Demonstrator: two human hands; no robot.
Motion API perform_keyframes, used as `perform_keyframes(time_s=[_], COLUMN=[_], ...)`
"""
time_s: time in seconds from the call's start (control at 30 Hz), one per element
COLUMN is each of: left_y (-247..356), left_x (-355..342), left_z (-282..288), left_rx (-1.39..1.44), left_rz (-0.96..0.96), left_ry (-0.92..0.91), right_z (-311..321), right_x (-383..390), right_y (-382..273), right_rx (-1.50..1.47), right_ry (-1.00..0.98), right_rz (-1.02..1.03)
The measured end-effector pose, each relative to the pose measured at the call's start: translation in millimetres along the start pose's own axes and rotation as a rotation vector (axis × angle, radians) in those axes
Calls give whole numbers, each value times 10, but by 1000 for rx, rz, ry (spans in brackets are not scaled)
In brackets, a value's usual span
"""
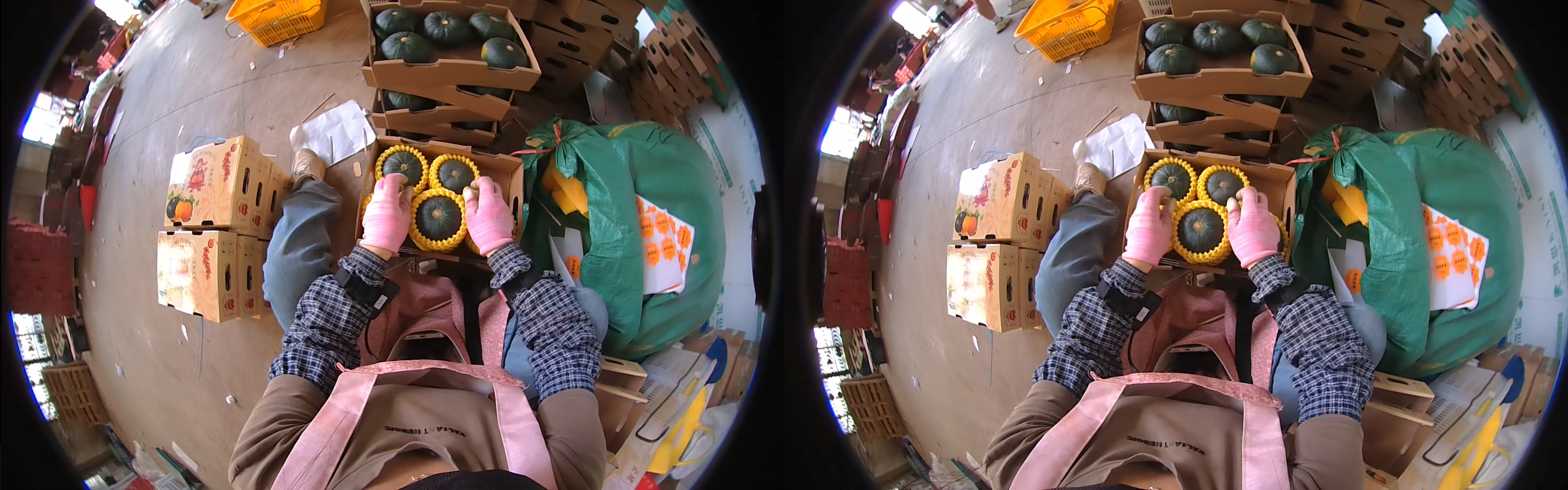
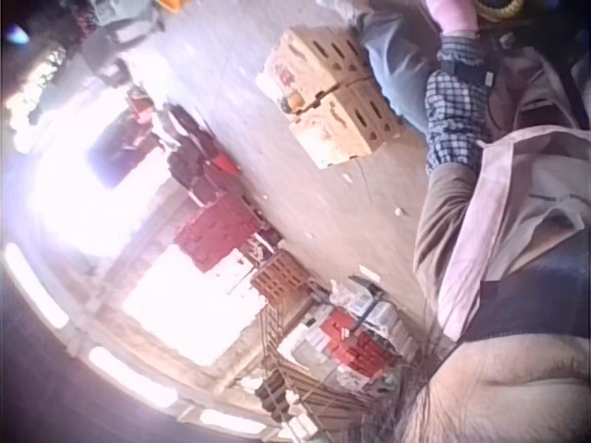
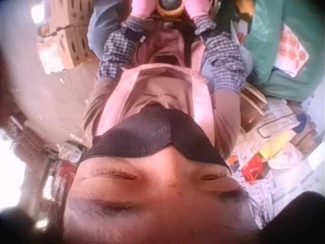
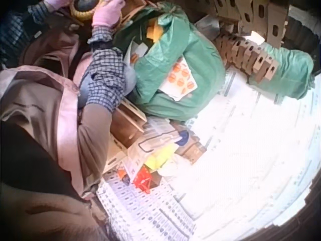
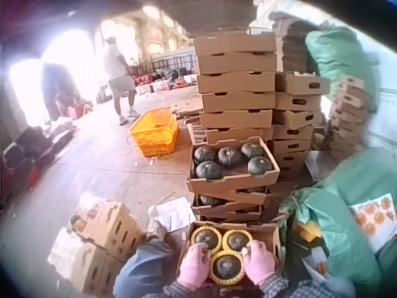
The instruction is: The person places yellow foam mesh sleeves onto squashes, arranges the squashes in a cardboard box, and applies stickers to a sheet before placing the box into another container.
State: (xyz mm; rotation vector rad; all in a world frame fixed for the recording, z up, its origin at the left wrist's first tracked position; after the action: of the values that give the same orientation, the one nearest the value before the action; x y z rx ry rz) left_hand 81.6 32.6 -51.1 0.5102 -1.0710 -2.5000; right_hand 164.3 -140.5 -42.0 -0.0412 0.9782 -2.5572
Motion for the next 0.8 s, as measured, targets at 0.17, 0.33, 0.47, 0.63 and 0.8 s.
perform_keyframes(time_s=[0.17, 0.33, 0.47, 0.63, 0.8], left_y=[107, -56, -58, 249, 596], left_x=[123, 148, 229, 212, -399], left_z=[130, 25, -52, -7, -145], left_rx=[204, 320, 450, 1050, 532], left_rz=[-267, -73, -54, 206, -279], left_ry=[-140, -276, -226, -366, -465], right_z=[80, -2, -54, 385, 535], right_x=[256, 206, 230, 61, -249], right_y=[-285, -231, -121, -202, 83], right_rx=[120, 97, -39, -325, -54], right_ry=[-149, -201, -127, -154, 8], right_rz=[274, 100, 141, 180, 76])
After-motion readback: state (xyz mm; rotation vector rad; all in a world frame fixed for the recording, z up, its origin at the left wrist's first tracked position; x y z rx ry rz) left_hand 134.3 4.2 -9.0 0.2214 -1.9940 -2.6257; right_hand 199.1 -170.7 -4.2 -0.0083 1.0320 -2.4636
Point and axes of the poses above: each hand's wrist, its own x-axis away from the middle knuckle, its own z-axis out of the back of the hand, y = z × x, the point moved 3 cm from there along -x, towards the middle knuckle, and after that the axes turned 4 degrees about -y, right-handed, at the moved point
